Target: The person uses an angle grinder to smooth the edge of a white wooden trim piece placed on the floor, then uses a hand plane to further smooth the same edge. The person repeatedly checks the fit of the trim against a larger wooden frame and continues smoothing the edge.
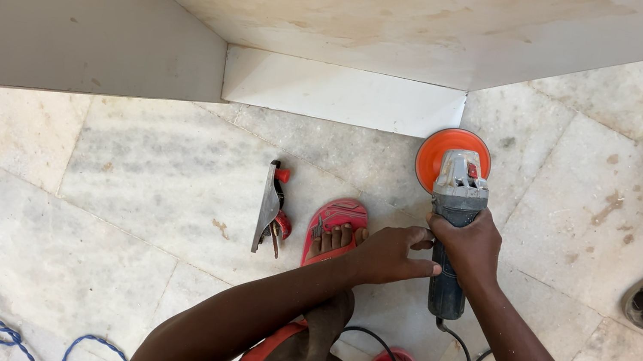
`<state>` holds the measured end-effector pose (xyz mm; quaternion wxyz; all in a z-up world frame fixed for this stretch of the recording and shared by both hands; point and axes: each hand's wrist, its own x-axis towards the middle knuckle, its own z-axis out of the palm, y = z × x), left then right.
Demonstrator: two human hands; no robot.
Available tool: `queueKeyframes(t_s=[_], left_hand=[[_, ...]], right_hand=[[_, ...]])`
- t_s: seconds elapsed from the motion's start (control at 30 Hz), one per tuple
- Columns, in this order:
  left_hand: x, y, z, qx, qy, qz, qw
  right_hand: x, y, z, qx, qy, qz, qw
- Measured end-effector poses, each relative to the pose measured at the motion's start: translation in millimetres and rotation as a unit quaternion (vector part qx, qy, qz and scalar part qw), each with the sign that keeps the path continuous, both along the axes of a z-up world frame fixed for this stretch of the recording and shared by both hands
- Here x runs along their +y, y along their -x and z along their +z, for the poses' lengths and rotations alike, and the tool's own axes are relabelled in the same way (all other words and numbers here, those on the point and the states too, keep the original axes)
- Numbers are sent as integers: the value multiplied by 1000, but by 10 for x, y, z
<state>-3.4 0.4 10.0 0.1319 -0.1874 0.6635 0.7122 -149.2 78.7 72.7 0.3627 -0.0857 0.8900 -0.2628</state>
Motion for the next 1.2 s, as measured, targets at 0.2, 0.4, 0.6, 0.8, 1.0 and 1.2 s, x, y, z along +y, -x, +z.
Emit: queueKeyframes(t_s=[0.2, 0.4, 0.6, 0.8, 1.0, 1.2], left_hand=[[16, 27, -40, -4, 14, -14, 1000], [47, 57, -59, 6, 17, -23, 1000], [89, 119, -81, 9, 19, -34, 999], [161, 184, -93, 25, 33, -40, 998], [241, 197, -61, 7, -31, -48, 998], [280, 189, 8, -20, -71, -56, 996]], right_hand=[[10, 11, -20, -10, -13, -6, 1000], [69, 30, -13, -4, -7, -14, 1000], [126, 58, 0, -15, 5, -34, 999], [199, 119, 23, -23, 6, -48, 999], [288, 114, 100, -55, 73, -117, 989], [362, 75, 81, -104, 187, -184, 959]])
